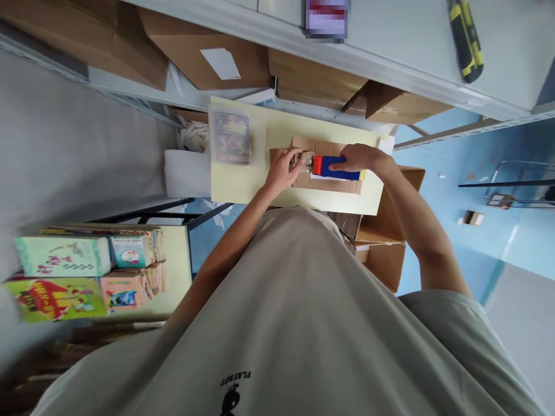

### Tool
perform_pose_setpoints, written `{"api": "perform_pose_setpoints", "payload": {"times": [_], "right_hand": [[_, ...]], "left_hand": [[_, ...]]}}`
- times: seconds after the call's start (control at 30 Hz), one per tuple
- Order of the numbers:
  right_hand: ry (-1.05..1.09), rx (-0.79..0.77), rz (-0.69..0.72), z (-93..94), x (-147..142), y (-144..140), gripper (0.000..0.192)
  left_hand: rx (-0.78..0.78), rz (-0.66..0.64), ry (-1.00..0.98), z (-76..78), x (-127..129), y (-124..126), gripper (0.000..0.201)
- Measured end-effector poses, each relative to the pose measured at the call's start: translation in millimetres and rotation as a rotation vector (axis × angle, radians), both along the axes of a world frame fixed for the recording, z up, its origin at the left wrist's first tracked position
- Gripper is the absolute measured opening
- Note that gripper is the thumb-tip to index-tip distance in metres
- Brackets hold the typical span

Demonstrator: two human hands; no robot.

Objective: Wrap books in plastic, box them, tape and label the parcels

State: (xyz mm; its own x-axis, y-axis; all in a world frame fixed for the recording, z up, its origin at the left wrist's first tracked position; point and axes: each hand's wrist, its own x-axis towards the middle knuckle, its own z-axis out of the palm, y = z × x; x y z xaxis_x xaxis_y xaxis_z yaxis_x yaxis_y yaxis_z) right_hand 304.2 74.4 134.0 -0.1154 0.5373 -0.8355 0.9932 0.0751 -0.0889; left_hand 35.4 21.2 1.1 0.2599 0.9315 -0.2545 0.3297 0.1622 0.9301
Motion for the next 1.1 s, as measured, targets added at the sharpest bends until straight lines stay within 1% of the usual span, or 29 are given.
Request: {"api": "perform_pose_setpoints", "payload": {"times": [0.07,0.1,0.17,0.23,0.3,0.37,0.43,0.53,0.6,0.7,0.77,0.83,0.87,0.93,1.0,1.03,1.1], "right_hand": [[0.048,0.037,-0.015,-0.4,1,-7,0.079],[0.069,0.057,-0.021,0.2,1,-10,0.08],[0.114,0.097,-0.029,2.3,1,-17,0.079],[0.154,0.129,-0.026,5.0,-1,-24,0.078],[0.169,0.17,-0.01,7.6,-4,-30,0.077],[0.166,0.225,0.013,10.2,-7,-34,0.076],[0.16,0.261,0.029,12.6,-8,-34,0.076],[0.146,0.22,0.032,14.9,-3,-26,0.074],[0.135,0.145,0.027,14.7,3,-18,0.073],[0.106,0.03,0.003,11.2,12,-12,0.071],[0.084,0.008,-0.017,7.2,16,-14,0.07],[0.08,0.026,-0.023,2.8,19,-18,0.069],[0.082,0.038,-0.021,0.7,20,-20,0.068],[0.082,0.039,-0.015,-2.5,21,-23,0.069],[0.07,0.021,-0.012,-4.2,22,-23,0.072],[0.062,0.011,-0.011,-4.4,22,-22,0.073],[0.045,0.001,-0.014,-3.7,21,-20,0.075]], "left_hand": [[-0.007,0.056,0.039,-2.2,8,6,0.018],[-0.017,0.091,0.057,-3.8,12,9,0.015],[-0.043,0.154,0.095,-6.8,17,15,0.016],[-0.05,0.177,0.155,-7.9,19,20,0.016],[-0.023,0.14,0.26,-6.5,19,23,0.013],[0.009,0.07,0.394,-3.6,18,26,0.009],[0.027,-0.004,0.51,-1.3,17,28,0.014],[0.031,-0.066,0.596,-2.0,18,29,0.027],[0.038,-0.074,0.622,-4.9,20,26,0.031],[0.076,-0.072,0.627,-8.1,26,14,0.036],[0.141,-0.053,0.599,-7.3,30,5,0.046],[0.243,-0.083,0.553,-4.4,32,-3,0.061],[0.295,-0.138,0.525,-2.7,32,-5,0.071],[0.363,-0.313,0.471,-0.3,30,-6,0.094],[0.369,-0.47,0.442,0.1,27,-3,0.114],[0.36,-0.517,0.445,-0.2,27,-1,0.122],[0.348,-0.563,0.481,-1.6,27,2,0.134]]}}
